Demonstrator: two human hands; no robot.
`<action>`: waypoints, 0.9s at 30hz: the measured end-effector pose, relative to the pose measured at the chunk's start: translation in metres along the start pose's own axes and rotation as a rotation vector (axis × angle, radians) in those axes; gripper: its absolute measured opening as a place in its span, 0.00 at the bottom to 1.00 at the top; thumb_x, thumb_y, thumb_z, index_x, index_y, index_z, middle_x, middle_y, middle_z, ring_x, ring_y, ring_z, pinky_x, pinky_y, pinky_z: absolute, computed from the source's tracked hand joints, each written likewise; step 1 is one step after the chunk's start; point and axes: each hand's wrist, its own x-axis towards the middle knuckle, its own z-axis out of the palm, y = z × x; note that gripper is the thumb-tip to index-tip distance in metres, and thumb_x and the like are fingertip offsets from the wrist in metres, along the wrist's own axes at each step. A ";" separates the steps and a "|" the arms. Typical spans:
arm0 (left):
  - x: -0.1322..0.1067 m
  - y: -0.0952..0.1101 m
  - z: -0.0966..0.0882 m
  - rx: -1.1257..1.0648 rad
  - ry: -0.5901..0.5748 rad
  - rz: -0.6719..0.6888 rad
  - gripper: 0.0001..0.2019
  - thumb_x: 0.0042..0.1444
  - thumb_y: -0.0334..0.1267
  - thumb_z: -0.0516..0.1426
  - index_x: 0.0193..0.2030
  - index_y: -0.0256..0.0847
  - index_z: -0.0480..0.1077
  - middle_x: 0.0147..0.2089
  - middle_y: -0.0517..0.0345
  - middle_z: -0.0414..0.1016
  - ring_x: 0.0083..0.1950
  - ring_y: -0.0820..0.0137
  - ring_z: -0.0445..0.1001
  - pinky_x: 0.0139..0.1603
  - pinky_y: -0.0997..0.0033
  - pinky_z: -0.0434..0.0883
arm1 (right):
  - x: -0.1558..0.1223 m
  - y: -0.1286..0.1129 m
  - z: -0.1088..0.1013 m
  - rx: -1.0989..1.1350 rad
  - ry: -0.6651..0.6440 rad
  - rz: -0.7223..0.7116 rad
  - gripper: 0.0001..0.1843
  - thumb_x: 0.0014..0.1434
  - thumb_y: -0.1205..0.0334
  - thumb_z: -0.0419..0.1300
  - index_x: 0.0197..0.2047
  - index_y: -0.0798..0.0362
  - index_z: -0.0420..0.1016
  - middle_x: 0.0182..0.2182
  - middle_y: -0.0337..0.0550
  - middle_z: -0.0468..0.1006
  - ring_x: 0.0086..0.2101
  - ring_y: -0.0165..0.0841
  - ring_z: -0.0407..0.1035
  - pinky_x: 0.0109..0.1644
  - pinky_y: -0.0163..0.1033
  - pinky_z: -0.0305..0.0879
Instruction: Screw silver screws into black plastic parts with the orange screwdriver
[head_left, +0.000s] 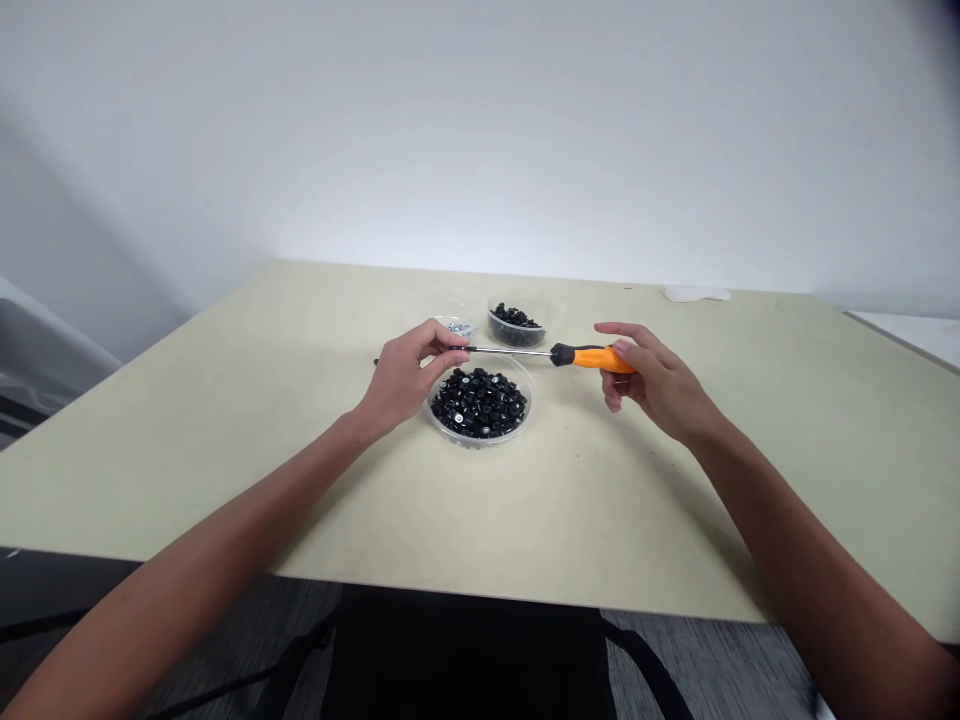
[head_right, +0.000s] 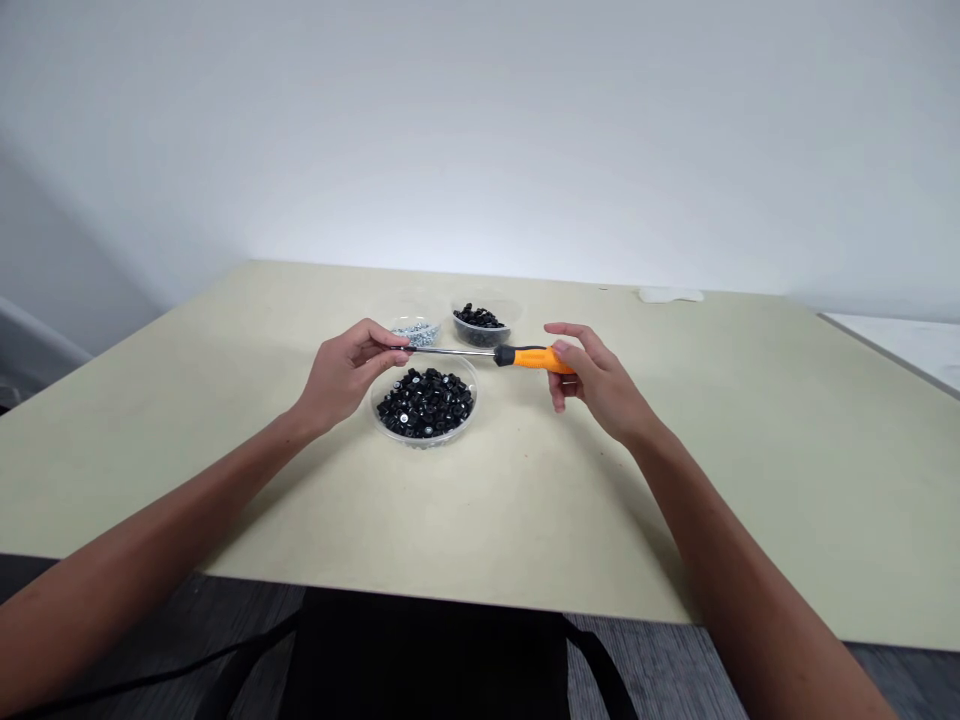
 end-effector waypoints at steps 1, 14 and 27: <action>0.000 0.000 0.000 -0.013 -0.003 -0.009 0.05 0.59 0.39 0.62 0.38 0.42 0.72 0.43 0.56 0.82 0.42 0.67 0.81 0.46 0.65 0.75 | 0.000 0.000 0.000 -0.017 0.005 0.010 0.19 0.66 0.46 0.53 0.57 0.42 0.68 0.22 0.34 0.67 0.21 0.31 0.62 0.28 0.40 0.66; 0.000 0.000 0.000 0.027 -0.015 0.009 0.03 0.59 0.38 0.62 0.37 0.43 0.72 0.42 0.58 0.82 0.44 0.67 0.80 0.47 0.66 0.74 | -0.001 0.001 0.002 -0.026 0.049 -0.022 0.23 0.66 0.45 0.53 0.60 0.42 0.64 0.23 0.33 0.68 0.22 0.32 0.63 0.33 0.43 0.67; 0.000 -0.004 0.000 0.051 -0.005 -0.017 0.03 0.59 0.38 0.62 0.37 0.43 0.72 0.43 0.58 0.82 0.44 0.65 0.80 0.48 0.64 0.74 | -0.003 -0.004 0.004 -0.078 0.046 -0.030 0.21 0.66 0.45 0.53 0.57 0.43 0.68 0.22 0.35 0.67 0.23 0.32 0.62 0.29 0.41 0.65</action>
